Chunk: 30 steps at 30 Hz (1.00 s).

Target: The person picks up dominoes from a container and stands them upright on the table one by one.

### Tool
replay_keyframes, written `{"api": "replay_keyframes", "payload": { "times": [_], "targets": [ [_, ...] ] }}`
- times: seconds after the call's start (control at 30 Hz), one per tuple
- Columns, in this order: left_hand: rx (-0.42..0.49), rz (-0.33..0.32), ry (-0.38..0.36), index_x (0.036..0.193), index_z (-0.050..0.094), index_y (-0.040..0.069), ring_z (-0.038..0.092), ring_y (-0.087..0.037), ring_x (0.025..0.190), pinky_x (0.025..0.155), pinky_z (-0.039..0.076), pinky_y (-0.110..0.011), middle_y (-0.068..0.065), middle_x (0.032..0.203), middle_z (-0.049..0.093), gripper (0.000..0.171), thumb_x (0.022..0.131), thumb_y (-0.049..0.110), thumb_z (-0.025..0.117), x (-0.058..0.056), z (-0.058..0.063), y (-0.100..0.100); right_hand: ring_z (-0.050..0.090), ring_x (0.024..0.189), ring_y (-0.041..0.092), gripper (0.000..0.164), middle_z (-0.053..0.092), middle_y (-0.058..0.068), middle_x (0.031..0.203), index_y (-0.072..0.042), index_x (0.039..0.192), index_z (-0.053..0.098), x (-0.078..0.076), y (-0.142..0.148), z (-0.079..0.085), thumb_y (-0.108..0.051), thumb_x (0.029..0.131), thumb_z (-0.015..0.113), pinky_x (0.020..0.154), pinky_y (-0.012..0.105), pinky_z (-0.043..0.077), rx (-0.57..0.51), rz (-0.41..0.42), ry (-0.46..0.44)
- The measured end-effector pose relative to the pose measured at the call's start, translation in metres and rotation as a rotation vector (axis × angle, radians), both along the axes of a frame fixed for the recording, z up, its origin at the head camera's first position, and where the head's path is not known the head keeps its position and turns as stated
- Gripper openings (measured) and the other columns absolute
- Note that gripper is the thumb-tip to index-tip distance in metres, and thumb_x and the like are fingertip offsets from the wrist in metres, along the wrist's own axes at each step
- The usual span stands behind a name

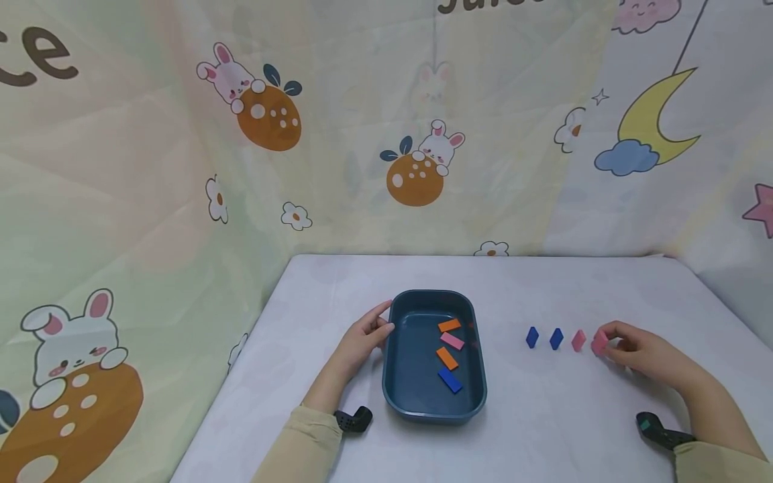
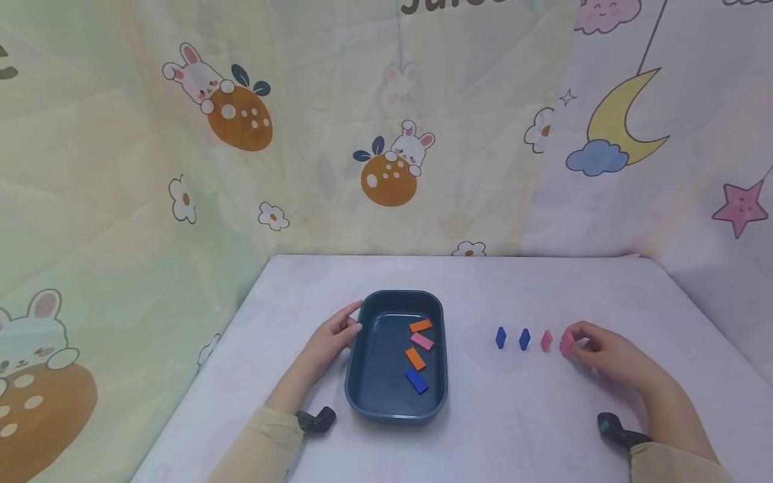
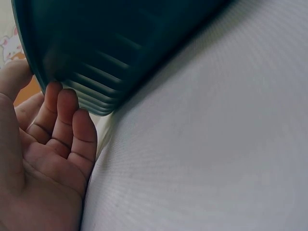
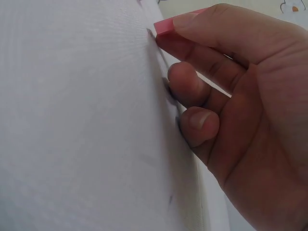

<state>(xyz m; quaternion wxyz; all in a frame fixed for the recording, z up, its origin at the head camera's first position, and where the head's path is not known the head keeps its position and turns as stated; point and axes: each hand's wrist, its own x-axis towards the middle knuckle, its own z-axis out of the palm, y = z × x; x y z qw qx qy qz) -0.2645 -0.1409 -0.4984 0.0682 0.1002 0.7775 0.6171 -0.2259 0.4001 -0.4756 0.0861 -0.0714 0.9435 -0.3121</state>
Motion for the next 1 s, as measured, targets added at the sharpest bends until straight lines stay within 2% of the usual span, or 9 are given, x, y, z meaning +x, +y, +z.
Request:
{"api": "replay_keyframes", "payload": {
  "times": [0.27, 0.57, 0.63, 0.8, 1.0],
  "targets": [
    [0.004, -0.002, -0.001, 0.144, 0.047, 0.037, 0.059, -0.019, 0.080, 0.082, 0.049, -0.033, -0.004, 0.099, 0.062, 0.053, 0.095, 0.035, 0.065, 0.0006, 0.0000, -0.0006, 0.048, 0.080, 0.009, 0.037, 0.057, 0.005, 0.102, -0.013, 0.124, 0.055, -0.0007, 0.0007, -0.0036, -0.034, 0.095, 0.065, 0.064, 0.027, 0.045, 0.051, -0.012, 0.001],
    [0.009, -0.005, 0.001, 0.144, 0.047, 0.038, 0.059, -0.019, 0.080, 0.082, 0.049, -0.033, -0.004, 0.099, 0.062, 0.054, 0.094, 0.038, 0.066, 0.0012, 0.0000, -0.0008, 0.048, 0.078, 0.010, 0.038, 0.056, 0.005, 0.095, -0.013, 0.125, 0.055, 0.0014, -0.0006, -0.0027, -0.031, 0.093, 0.067, 0.063, 0.026, 0.044, 0.043, -0.018, -0.004],
    [0.009, -0.006, 0.001, 0.144, 0.047, 0.038, 0.059, -0.019, 0.080, 0.082, 0.050, -0.034, -0.005, 0.099, 0.062, 0.055, 0.093, 0.040, 0.067, 0.0012, -0.0002, -0.0009, 0.048, 0.079, 0.011, 0.041, 0.056, 0.006, 0.097, -0.013, 0.127, 0.054, 0.0013, -0.0010, -0.0019, -0.031, 0.093, 0.067, 0.063, 0.026, 0.044, 0.042, -0.023, -0.016],
    [0.009, -0.005, -0.004, 0.144, 0.047, 0.037, 0.059, -0.019, 0.080, 0.081, 0.050, -0.033, -0.005, 0.099, 0.062, 0.054, 0.094, 0.039, 0.067, 0.0007, -0.0007, -0.0011, 0.049, 0.086, 0.016, 0.049, 0.057, 0.014, 0.115, -0.012, 0.133, 0.052, 0.0009, -0.0022, 0.0000, -0.036, 0.093, 0.067, 0.065, 0.027, 0.047, 0.049, -0.029, -0.034],
    [0.005, -0.004, -0.006, 0.145, 0.047, 0.036, 0.059, -0.018, 0.080, 0.081, 0.050, -0.033, -0.004, 0.099, 0.062, 0.052, 0.095, 0.034, 0.065, -0.0003, -0.0009, -0.0008, 0.049, 0.082, 0.011, 0.052, 0.055, 0.017, 0.123, -0.012, 0.135, 0.050, 0.0009, -0.0010, 0.0002, -0.037, 0.093, 0.067, 0.065, 0.026, 0.048, 0.045, -0.027, -0.035]
  ]
}}
